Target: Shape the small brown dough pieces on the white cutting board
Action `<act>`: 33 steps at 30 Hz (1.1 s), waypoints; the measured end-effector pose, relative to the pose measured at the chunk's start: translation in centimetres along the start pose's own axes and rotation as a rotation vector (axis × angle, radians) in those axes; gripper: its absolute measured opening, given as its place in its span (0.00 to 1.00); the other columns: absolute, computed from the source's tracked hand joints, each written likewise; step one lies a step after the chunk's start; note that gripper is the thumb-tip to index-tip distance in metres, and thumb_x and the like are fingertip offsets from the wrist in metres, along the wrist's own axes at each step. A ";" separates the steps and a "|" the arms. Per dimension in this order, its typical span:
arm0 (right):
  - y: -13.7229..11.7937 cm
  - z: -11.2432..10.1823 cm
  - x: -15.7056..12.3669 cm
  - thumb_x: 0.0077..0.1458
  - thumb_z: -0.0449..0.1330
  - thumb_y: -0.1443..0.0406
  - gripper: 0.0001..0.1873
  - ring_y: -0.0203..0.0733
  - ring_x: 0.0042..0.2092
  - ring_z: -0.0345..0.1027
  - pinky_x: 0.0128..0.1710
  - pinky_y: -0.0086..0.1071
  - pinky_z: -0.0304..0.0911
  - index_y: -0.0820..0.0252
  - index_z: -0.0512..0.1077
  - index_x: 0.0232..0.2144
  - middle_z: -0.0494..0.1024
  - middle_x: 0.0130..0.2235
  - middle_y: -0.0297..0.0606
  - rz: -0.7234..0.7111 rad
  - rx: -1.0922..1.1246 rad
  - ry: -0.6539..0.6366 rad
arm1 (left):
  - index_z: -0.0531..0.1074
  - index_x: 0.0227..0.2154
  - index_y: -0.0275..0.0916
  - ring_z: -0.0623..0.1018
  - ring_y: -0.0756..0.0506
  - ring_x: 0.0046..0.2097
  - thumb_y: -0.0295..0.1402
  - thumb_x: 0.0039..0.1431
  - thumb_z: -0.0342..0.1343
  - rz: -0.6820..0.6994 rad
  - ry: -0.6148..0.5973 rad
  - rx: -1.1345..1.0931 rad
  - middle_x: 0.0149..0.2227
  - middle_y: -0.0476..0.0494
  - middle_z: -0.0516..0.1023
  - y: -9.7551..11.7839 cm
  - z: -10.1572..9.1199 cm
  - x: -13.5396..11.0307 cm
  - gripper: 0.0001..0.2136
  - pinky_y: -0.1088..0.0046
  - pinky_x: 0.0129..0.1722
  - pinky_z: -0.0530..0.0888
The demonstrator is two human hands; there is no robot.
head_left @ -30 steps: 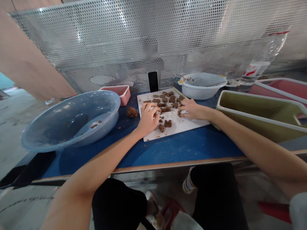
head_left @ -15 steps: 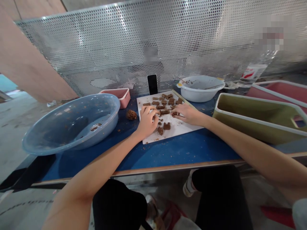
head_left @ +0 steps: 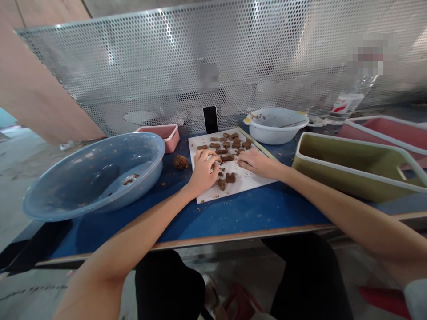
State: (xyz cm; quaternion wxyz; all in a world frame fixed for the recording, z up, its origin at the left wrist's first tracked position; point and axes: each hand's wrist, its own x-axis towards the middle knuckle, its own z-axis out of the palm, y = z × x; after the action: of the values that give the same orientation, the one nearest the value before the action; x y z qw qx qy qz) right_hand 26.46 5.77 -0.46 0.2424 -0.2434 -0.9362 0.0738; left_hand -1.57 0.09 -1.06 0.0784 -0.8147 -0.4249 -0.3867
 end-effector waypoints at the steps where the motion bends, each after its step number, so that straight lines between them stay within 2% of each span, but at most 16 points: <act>1: -0.1 -0.1 0.0 0.80 0.48 0.53 0.20 0.47 0.40 0.70 0.47 0.42 0.61 0.55 0.72 0.39 0.78 0.39 0.39 0.004 0.012 -0.003 | 0.80 0.43 0.42 0.72 0.34 0.59 0.25 0.71 0.52 -0.002 -0.006 -0.001 0.53 0.37 0.79 0.0 0.0 0.0 0.11 0.46 0.64 0.71; 6: -0.9 -0.2 0.1 0.79 0.51 0.52 0.20 0.47 0.40 0.72 0.43 0.40 0.64 0.55 0.72 0.39 0.78 0.38 0.40 0.058 0.053 -0.010 | 0.80 0.43 0.41 0.72 0.34 0.58 0.25 0.71 0.52 0.021 0.007 -0.015 0.52 0.37 0.79 0.0 -0.1 -0.1 0.11 0.48 0.63 0.71; 13: -1.7 0.2 0.1 0.77 0.56 0.53 0.17 0.53 0.49 0.78 0.51 0.45 0.73 0.57 0.77 0.50 0.83 0.48 0.47 0.020 0.074 0.080 | 0.79 0.43 0.41 0.72 0.34 0.59 0.25 0.70 0.52 0.023 0.007 -0.013 0.53 0.37 0.79 0.3 -0.3 -0.1 0.10 0.46 0.63 0.71; 17: -2.1 0.4 0.0 0.77 0.56 0.55 0.17 0.54 0.54 0.79 0.57 0.48 0.74 0.57 0.78 0.56 0.83 0.52 0.49 -0.034 0.039 0.119 | 0.79 0.44 0.41 0.72 0.34 0.58 0.25 0.70 0.52 0.043 0.017 -0.012 0.52 0.36 0.79 0.4 -0.3 -0.1 0.11 0.47 0.63 0.71; 21: -2.3 0.7 0.2 0.77 0.57 0.56 0.16 0.55 0.55 0.79 0.57 0.48 0.74 0.57 0.77 0.56 0.84 0.52 0.48 -0.040 0.042 0.157 | 0.79 0.46 0.40 0.72 0.34 0.58 0.24 0.68 0.53 0.046 0.011 -0.017 0.53 0.36 0.79 0.6 -0.1 -0.2 0.11 0.47 0.63 0.71; 24: -2.1 1.2 0.4 0.76 0.56 0.60 0.14 0.54 0.54 0.79 0.55 0.48 0.72 0.56 0.78 0.55 0.84 0.51 0.47 -0.031 0.055 0.162 | 0.79 0.46 0.40 0.72 0.34 0.58 0.25 0.68 0.53 0.031 -0.005 -0.016 0.53 0.36 0.79 0.7 0.1 -0.3 0.11 0.47 0.63 0.72; 29: -1.8 2.0 0.3 0.74 0.51 0.70 0.16 0.50 0.50 0.78 0.57 0.48 0.61 0.56 0.78 0.51 0.85 0.48 0.44 -0.018 0.029 0.143 | 0.79 0.45 0.40 0.71 0.34 0.59 0.25 0.70 0.53 0.031 -0.012 -0.022 0.54 0.36 0.79 0.8 0.2 -0.3 0.10 0.48 0.64 0.72; 33: -2.0 2.4 0.3 0.74 0.49 0.70 0.16 0.49 0.48 0.77 0.55 0.47 0.57 0.56 0.77 0.48 0.86 0.47 0.42 -0.034 0.011 0.154 | 0.80 0.45 0.40 0.71 0.34 0.59 0.26 0.71 0.53 0.024 -0.019 -0.007 0.55 0.36 0.78 0.9 0.3 -0.3 0.10 0.49 0.64 0.72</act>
State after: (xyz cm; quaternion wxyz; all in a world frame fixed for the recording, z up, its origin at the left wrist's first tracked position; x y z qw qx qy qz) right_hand 24.25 4.16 -1.88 0.3162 -0.2312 -0.9184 0.0557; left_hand -0.85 -0.51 -1.34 0.0761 -0.8236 -0.4146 -0.3795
